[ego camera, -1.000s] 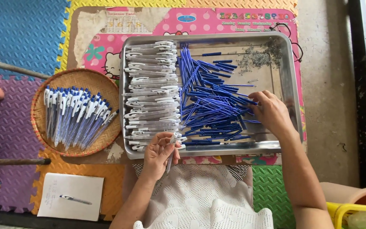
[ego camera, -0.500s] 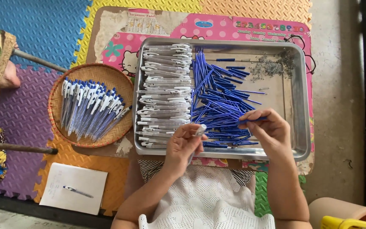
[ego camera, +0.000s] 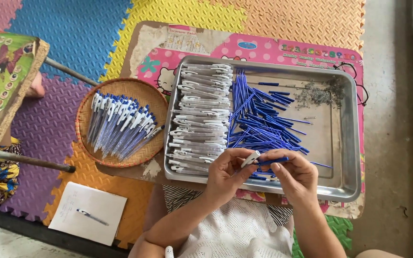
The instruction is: The person assembles blue ballpoint pens by inserting the blue ink cartridges into white pen barrels. They pick up the components from a metal tray and place the completed pens into a woven basket.
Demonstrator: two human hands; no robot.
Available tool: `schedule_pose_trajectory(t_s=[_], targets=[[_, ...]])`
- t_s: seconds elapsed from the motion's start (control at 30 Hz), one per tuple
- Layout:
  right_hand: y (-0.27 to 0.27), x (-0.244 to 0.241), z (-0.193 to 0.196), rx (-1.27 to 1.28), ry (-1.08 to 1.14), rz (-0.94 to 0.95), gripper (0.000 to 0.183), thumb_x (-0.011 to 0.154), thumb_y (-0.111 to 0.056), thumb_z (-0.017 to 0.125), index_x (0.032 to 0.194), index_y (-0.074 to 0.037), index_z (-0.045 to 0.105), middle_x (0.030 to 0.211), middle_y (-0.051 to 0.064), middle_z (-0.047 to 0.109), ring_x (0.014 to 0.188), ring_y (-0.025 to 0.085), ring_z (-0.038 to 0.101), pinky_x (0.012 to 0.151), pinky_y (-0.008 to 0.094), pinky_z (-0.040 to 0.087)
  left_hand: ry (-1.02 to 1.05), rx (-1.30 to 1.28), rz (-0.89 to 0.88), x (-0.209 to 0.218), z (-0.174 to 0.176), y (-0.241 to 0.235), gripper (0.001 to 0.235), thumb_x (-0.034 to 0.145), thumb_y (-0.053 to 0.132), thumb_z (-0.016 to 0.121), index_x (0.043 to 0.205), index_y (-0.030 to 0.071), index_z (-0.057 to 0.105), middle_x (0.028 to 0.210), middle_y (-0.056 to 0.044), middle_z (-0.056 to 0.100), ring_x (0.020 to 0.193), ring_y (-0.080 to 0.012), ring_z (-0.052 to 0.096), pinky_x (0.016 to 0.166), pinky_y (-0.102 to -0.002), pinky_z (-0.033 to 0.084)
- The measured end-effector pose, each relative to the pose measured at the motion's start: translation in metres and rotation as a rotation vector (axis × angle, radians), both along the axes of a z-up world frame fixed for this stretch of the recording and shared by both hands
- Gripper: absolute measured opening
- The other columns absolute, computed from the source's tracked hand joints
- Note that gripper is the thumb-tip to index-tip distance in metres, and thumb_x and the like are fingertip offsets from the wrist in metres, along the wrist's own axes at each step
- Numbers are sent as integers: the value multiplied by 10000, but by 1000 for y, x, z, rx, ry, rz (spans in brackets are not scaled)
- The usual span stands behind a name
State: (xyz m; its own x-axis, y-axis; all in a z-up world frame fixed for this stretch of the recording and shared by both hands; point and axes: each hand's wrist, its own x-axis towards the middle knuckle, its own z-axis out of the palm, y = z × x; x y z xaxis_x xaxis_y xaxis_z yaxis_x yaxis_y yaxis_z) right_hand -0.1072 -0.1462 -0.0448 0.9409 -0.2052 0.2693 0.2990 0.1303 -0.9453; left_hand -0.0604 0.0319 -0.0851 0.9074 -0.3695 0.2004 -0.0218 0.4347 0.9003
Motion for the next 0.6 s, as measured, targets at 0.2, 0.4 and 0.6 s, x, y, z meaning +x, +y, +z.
schedule_pose_trajectory(t_s=[0.2, 0.4, 0.6], targets=[[-1, 8, 31, 81, -107, -94, 239, 1014, -61, 616, 1131, 146, 594, 1006, 345, 728, 982, 383, 794, 846, 444, 691, -3, -2, -103, -1, 22, 12, 349, 976, -1, 738, 1324, 18, 721, 1158, -202, 782, 1032, -293, 764, 938, -413, 607], [-2, 11, 52, -66, -73, -35, 173, 967, 9, 635, 1092, 128, 643, 969, 318, 771, 986, 353, 809, 884, 450, 670, -50, 27, -89, -2, 19, 14, 336, 961, -8, 745, 1295, 29, 755, 1187, -201, 793, 1123, -338, 752, 978, -444, 602], [-6, 7, 57, -125, -64, 31, 138, 926, 60, 653, 1041, 128, 689, 954, 298, 791, 978, 330, 819, 883, 435, 665, -136, 106, -68, -2, 18, 18, 321, 955, -2, 747, 1272, 41, 770, 1147, -186, 810, 1084, -351, 769, 959, -426, 615]])
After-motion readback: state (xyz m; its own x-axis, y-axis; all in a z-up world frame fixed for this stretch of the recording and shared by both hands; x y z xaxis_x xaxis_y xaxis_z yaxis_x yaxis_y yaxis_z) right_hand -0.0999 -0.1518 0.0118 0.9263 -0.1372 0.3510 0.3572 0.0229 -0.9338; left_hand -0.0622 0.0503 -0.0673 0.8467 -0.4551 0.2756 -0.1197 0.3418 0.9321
